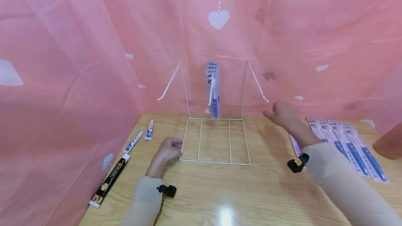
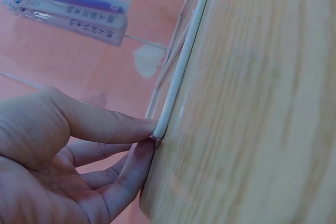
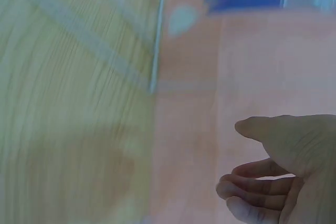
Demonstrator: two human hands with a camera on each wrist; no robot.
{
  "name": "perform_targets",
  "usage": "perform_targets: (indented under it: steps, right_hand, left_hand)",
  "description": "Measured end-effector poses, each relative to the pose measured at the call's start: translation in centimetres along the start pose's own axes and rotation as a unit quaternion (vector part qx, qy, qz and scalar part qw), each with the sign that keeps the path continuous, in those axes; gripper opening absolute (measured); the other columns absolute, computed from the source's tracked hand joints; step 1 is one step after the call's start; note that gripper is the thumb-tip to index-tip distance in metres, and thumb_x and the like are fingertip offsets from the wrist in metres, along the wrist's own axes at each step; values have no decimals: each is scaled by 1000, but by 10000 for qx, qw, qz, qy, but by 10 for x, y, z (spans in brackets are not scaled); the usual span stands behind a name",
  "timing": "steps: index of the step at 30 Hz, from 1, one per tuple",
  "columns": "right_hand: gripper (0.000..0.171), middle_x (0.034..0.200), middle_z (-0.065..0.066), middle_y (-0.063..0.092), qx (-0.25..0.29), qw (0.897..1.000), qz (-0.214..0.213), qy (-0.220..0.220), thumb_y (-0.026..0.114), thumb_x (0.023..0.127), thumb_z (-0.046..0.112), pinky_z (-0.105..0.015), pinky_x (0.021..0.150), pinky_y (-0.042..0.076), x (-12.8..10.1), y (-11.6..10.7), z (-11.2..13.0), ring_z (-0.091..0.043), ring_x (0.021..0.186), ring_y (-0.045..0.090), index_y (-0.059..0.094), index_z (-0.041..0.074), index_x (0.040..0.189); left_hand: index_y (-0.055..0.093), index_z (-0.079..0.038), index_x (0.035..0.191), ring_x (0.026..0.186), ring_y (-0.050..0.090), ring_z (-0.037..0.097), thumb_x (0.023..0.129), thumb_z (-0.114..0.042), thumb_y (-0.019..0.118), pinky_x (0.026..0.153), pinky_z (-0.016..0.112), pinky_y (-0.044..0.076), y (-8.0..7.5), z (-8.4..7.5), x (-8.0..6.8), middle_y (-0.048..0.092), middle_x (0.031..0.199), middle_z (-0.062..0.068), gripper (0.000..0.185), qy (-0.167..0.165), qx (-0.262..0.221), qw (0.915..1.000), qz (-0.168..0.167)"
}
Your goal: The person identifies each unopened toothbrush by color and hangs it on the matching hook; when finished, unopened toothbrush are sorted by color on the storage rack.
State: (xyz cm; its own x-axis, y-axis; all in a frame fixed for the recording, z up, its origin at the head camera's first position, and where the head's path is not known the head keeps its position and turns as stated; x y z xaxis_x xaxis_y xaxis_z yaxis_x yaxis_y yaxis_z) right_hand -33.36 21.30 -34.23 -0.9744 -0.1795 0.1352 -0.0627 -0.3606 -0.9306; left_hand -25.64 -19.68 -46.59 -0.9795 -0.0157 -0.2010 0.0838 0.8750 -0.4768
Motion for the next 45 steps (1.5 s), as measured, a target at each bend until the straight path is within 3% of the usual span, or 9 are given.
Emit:
perform_targets:
  steps: [5, 9, 18, 24, 31, 36, 45]
  right_hand:
    - [48, 53, 3, 33, -251, 9984, 186, 465, 59, 93, 38, -29, 43, 27, -4, 5, -68, -15, 48, 33, 38, 13, 58]
    - [44, 54, 1, 36, -255, 9976, 314, 558, 57, 93, 36, -30, 44, 30, -6, 10, -96, -17, 49, 36, 41, 11, 60]
    - [45, 52, 4, 35, -122, 9963, 407, 746, 62, 91, 31, -29, 44, 32, -6, 25, -116, -15, 47, 37, 39, 13, 58]
    - [38, 55, -2, 46, -19, 9927, 693, 983, 65, 86, 28, -31, 45, 39, -9, 42, -128, -19, 51, 47, 44, 10, 60]
    - [30, 57, -5, 52, 64, 9936, 558, 984, 63, 84, 23, -31, 45, 39, -7, 54, -133, -20, 51, 50, 50, 7, 61]
    - [30, 59, -7, 52, 21, 9942, 503, 954, 62, 86, 22, -33, 46, 40, -3, 55, -135, -22, 54, 50, 52, 4, 64]
    - [28, 64, -11, 50, -253, 9945, 629, 796, 68, 82, 21, -36, 49, 39, -16, 45, -143, -27, 59, 48, 53, 0, 72]
  left_hand:
    - [66, 5, 119, 90, 60, 25, 70, 16, 73, 76, 33, 56, -3, 3, -2, 63, 98, 12, 50, 46, 37, 10000, -68]
    - [66, 4, 118, 90, 60, 25, 71, 16, 73, 76, 33, 55, -4, 4, -4, 63, 98, 11, 49, 26, 18, 10000, -72]
    - [65, 4, 121, 91, 59, 26, 71, 17, 71, 76, 33, 55, 1, 5, -3, 63, 99, 12, 52, 100, -106, 9999, 53]
    - [65, 3, 120, 92, 59, 26, 72, 16, 72, 76, 33, 55, 1, 5, -3, 62, 99, 11, 51, 34, -76, 10000, 31]
    - [66, 4, 119, 90, 59, 25, 71, 17, 72, 75, 32, 55, 0, 5, -4, 63, 98, 11, 50, 66, -86, 9999, 32]
    - [66, 4, 118, 89, 59, 24, 70, 17, 72, 75, 33, 55, -1, 6, -3, 63, 97, 11, 50, 92, -70, 9999, -44]
    - [65, 7, 119, 89, 60, 24, 70, 17, 73, 76, 32, 56, 17, -4, 1, 63, 97, 12, 50, 238, -139, 9995, 151]
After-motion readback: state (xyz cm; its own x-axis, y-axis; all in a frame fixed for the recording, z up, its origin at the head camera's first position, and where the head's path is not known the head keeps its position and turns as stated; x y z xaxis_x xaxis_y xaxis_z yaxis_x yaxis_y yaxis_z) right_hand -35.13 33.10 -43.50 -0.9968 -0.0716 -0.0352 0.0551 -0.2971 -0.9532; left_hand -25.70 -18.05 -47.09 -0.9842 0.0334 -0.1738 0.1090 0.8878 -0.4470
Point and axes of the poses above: each hand's wrist, its own x-axis towards the middle knuckle, its own y-axis out of the palm, z = x × y, the point moved 5 cm from there along x, towards the middle knuckle
